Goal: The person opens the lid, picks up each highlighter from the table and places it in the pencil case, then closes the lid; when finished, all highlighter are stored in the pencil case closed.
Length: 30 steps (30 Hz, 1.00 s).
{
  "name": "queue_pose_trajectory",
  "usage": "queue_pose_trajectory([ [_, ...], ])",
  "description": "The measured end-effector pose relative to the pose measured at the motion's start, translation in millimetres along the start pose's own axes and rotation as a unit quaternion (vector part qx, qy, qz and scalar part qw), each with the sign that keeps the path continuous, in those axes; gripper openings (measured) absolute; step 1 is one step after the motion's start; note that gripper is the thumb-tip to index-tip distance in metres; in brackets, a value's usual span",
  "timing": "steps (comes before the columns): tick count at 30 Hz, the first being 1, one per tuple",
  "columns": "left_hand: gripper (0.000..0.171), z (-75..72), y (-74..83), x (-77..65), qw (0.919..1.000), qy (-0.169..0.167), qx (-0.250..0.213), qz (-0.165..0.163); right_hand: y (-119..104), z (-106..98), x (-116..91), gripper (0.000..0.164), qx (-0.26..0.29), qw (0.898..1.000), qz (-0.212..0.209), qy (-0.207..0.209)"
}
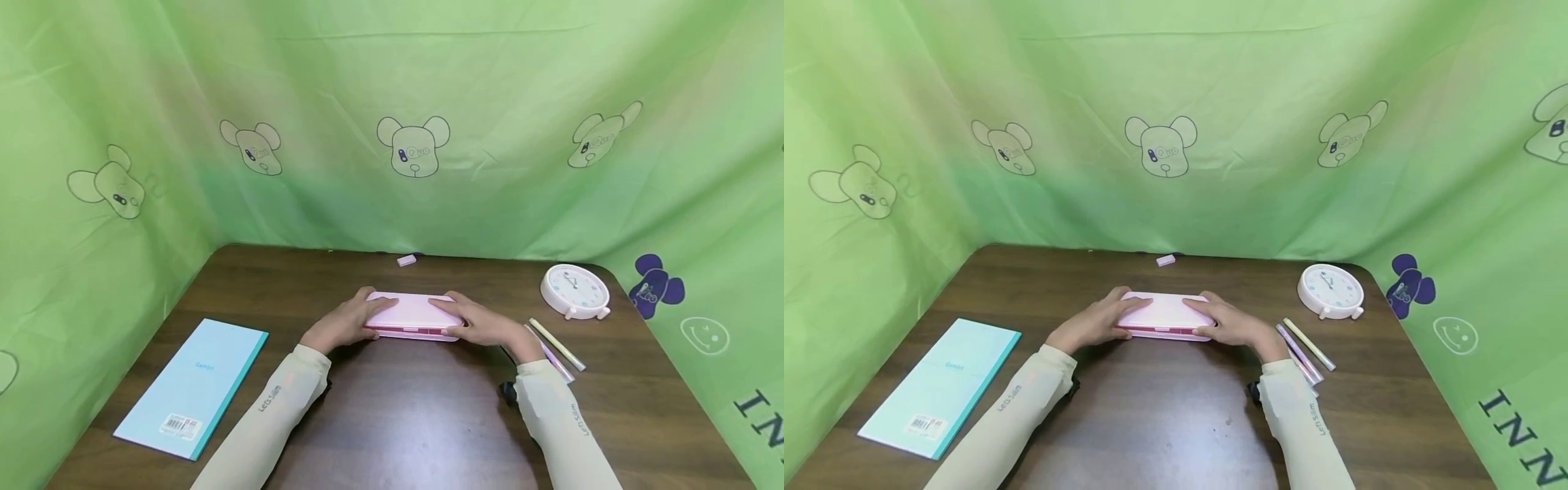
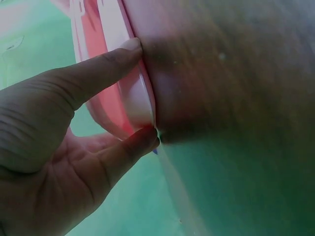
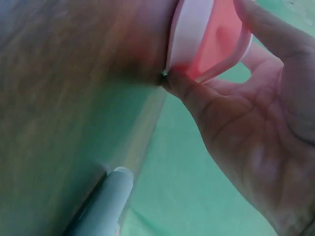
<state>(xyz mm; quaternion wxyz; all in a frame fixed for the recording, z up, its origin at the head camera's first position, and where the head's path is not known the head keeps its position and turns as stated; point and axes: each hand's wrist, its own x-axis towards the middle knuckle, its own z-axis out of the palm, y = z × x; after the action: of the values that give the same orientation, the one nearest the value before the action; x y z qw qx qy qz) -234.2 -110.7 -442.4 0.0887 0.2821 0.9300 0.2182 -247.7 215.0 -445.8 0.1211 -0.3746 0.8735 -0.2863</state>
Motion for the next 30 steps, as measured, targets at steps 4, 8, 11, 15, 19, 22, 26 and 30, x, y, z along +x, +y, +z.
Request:
queue_pose_trajectory([
  [4,0.076,-1.0,-0.6,-1.0,0.9995,0.000,-0.026,-0.020,4.6,-2.0,-1.5,0.064,0.010,1.000,0.022,0.007],
  [8,0.083,-1.2,-1.3,-1.4,0.9980,0.007,-0.055,-0.031,18.4,-2.1,-3.5,0.063,0.031,0.999,0.011,0.025],
  [11,0.091,-1.6,-2.3,-1.3,0.9963,0.021,-0.075,-0.038,49.1,7.3,-0.6,0.060,0.032,0.998,-0.009,0.051],
  [15,0.101,-1.7,-5.8,-0.1,0.9936,0.044,-0.093,-0.046,79.9,18.9,2.1,0.056,0.054,0.996,0.006,0.069],
  [19,0.105,3.5,-19.9,3.7,0.9919,0.057,-0.105,-0.044,40.2,6.8,-2.0,0.054,0.120,0.989,0.046,0.067],
  [22,0.108,15.5,-39.6,13.7,0.9911,0.068,-0.107,-0.041,40.2,6.5,2.9,0.048,0.150,0.984,0.067,0.073],
  [26,0.114,16.7,-42.8,18.0,0.9901,0.082,-0.109,-0.035,64.5,13.7,8.9,0.046,0.161,0.980,0.059,0.100],
  [30,0.120,5.0,-24.8,10.0,0.9890,0.091,-0.116,-0.016,26.7,3.3,2.0,0.054,0.212,0.968,0.079,0.111],
])
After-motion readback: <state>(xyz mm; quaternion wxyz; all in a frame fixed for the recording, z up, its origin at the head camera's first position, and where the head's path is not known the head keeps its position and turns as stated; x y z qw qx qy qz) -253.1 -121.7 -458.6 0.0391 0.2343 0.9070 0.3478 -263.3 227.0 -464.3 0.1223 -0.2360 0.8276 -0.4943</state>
